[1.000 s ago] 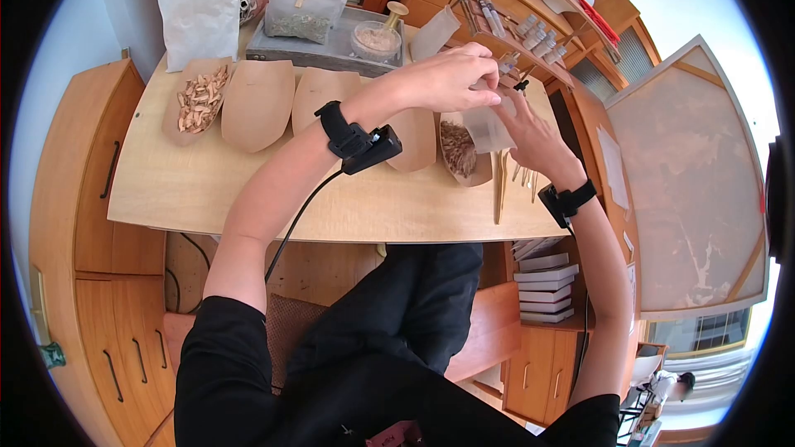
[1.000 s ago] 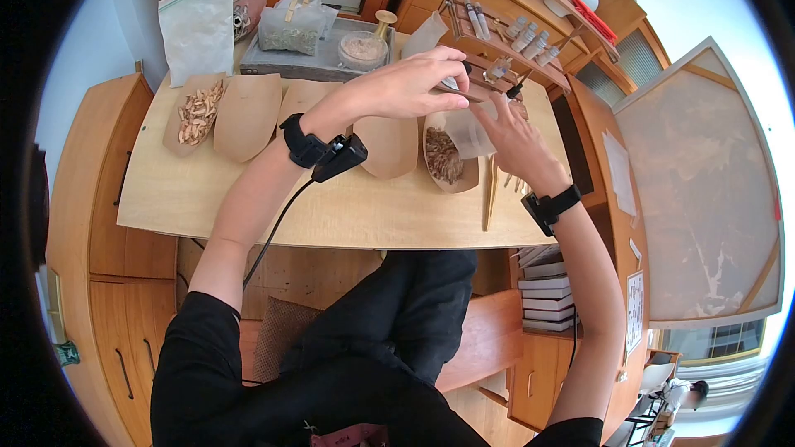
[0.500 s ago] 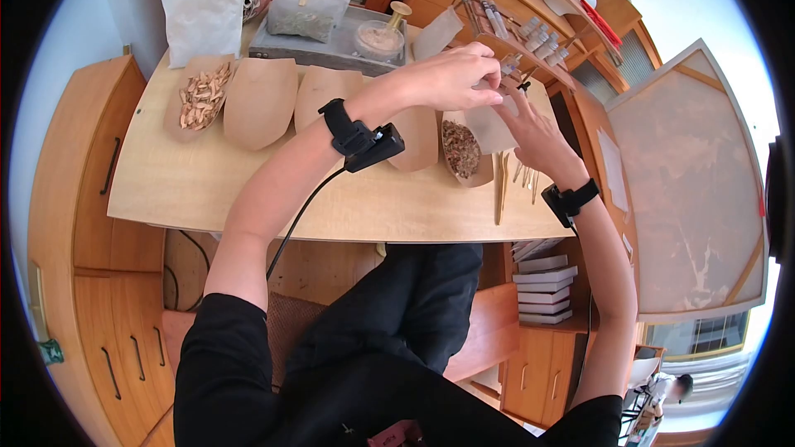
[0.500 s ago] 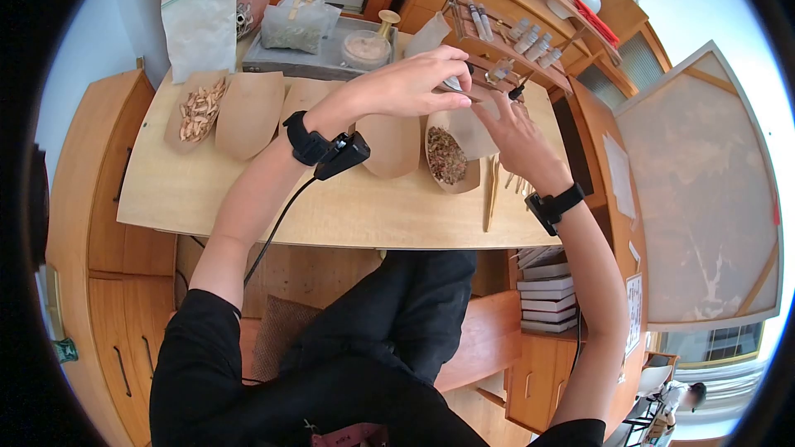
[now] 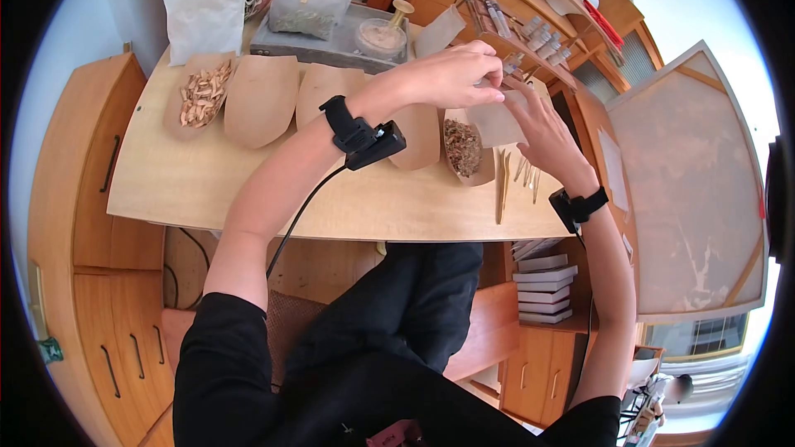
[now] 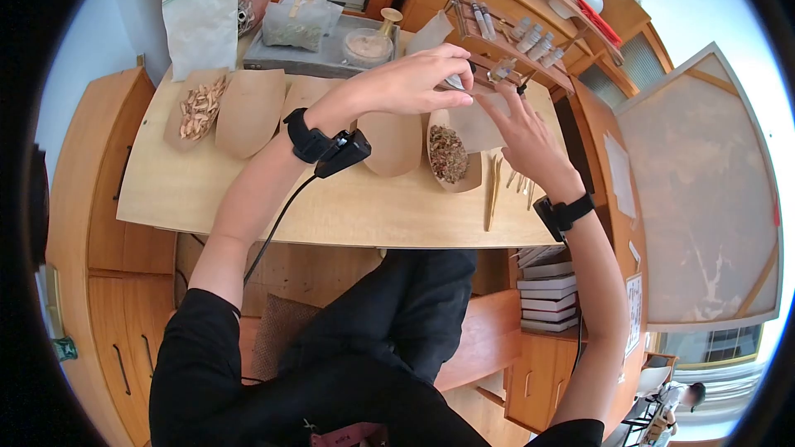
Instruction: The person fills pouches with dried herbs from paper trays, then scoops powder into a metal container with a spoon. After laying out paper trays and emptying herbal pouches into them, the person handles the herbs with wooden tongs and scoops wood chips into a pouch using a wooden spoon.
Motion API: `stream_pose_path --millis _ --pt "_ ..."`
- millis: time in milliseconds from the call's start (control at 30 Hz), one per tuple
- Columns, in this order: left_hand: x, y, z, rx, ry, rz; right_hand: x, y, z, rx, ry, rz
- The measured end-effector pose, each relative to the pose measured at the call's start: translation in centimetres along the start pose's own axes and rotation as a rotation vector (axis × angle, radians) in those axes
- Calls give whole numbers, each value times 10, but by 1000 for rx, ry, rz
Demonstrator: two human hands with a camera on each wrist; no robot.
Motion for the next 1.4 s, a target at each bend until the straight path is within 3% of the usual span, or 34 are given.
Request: stream_pose_path --millis 200,267,367,567,700,900,967,1067,1400 --pt "-6 -6 -12 -13 -8 17 -6 15 11 -50 -167 54" --pt "-19 -8 -22 10 -15 -62 -13 20 12 -77 -207 60" --pt "-38 -9 -34 47 -25 -159 -21 34 13 -114 -257 206" --pt "-70 -4 -43 132 -58 -319 -54 59 13 -157 -120 350" --pt "-81 -4 -44 100 -25 -352 -56 71 18 -210 -103 456" --pt "-91 -6 -43 50 58 -300 -68 79 19 -244 -81 476" --pt "-84 -9 -35 -65 142 -170 -69 81 18 -239 -88 495" --pt "-85 -10 -37 21 192 -174 -68 84 17 -230 -75 519" --pt "-75 -16 -34 19 200 -74 -57 83 8 -208 26 591"
Point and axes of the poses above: each hand's wrist, its own y-axis away from the middle knuckle, its own x-axis out of the back of the hand, z = x × y, the point moved 10 cm from there along -y, towards the middle knuckle, and after that the axes turned 1 degree about x, right-handed, at the moved point
